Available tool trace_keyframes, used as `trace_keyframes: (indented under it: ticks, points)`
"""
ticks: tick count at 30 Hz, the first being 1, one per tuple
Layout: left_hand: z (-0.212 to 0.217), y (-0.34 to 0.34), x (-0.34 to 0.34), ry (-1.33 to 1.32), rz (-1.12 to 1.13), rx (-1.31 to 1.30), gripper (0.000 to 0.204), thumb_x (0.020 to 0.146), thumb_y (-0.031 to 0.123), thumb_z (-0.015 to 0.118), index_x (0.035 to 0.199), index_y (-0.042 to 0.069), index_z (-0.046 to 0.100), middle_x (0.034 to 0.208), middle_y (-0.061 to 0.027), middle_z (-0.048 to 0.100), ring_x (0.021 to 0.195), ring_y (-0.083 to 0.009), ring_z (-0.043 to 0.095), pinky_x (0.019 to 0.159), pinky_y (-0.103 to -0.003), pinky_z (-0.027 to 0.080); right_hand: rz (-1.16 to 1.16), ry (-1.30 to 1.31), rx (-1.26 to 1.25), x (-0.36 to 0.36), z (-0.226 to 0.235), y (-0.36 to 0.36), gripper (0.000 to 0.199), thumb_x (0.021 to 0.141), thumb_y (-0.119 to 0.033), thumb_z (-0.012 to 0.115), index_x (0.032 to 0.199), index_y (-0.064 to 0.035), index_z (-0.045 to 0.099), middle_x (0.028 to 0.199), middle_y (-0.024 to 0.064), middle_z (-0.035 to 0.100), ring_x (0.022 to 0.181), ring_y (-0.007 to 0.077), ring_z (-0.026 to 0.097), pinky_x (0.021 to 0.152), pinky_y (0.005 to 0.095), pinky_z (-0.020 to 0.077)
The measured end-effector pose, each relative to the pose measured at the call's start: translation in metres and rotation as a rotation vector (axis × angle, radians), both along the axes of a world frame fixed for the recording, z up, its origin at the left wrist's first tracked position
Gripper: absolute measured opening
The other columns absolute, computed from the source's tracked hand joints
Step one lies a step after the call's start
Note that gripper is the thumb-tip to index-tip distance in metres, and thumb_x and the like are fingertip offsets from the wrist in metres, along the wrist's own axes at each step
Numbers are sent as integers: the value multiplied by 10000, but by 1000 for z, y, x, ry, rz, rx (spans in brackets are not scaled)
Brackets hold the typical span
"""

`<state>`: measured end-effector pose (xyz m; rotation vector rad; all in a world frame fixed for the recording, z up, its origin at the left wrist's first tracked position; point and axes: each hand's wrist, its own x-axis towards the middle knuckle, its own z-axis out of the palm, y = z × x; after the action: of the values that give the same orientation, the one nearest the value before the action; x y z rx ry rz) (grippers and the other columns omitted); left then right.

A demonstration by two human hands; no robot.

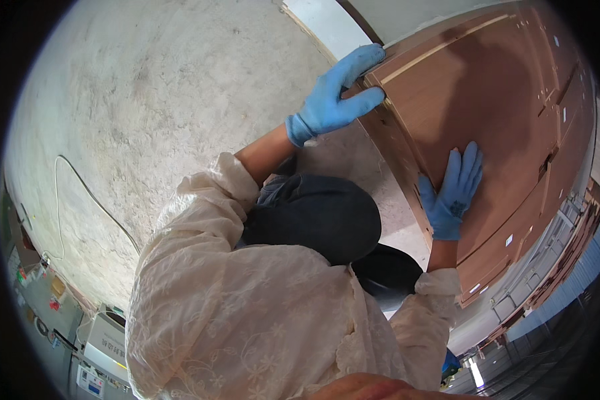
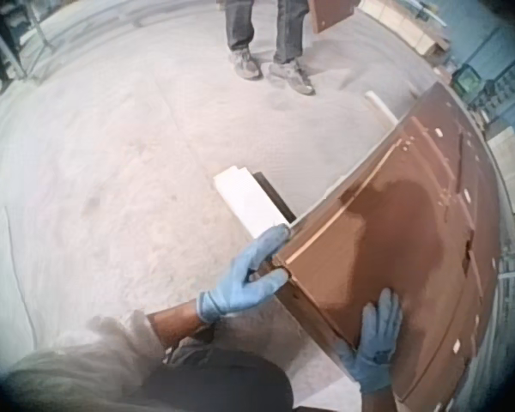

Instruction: The person kneels and picks up brown wooden panels, then stands to place them on a table and later stacks them on the floor. The person handles the panels one at a time, aligning edges and adjusting positions.

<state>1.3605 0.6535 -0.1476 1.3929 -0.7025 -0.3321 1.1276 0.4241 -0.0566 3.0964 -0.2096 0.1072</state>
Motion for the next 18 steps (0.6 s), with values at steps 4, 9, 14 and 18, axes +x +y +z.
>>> trace_keyframes:
  ticks: [4, 9, 14, 18]
  points:
    - [18, -7, 11, 6, -52, 44, 607, 1070, 365, 615, 1533, -10, 500, 1492, -178, 581, 1299, -248, 608, 1089, -381, 499, -13, 10, -23, 2, 5, 0, 803, 929, -574, 653, 1486, -23, 478, 1645, 314, 313, 1493, 549, 311, 1183, 654, 283]
    - [35, -20, 33, -85, -89, 157, 612, 1080, 438, 580, 1481, -24, 561, 1345, -139, 673, 1124, -208, 676, 976, -349, 549, -27, -30, -8, 7, 10, -6, 814, 888, -588, 691, 1466, -42, 513, 1632, 278, 365, 1494, 490, 353, 1185, 630, 301]
    - [24, -24, 46, -81, -114, 153, 565, 1103, 427, 534, 1446, -17, 599, 1389, -134, 663, 1245, -217, 632, 1071, -333, 498, -34, -48, -8, 11, 10, -14, 822, 869, -607, 704, 1450, -53, 530, 1633, 256, 379, 1493, 464, 370, 1181, 618, 309]
    - [14, -16, 45, 64, -134, -33, 515, 1126, 360, 500, 1465, -18, 584, 1441, -133, 641, 1327, -221, 586, 1157, -337, 429, -61, -103, 13, 8, 11, -10, 748, 899, -594, 677, 1409, -62, 554, 1620, 242, 411, 1484, 450, 396, 1184, 619, 308]
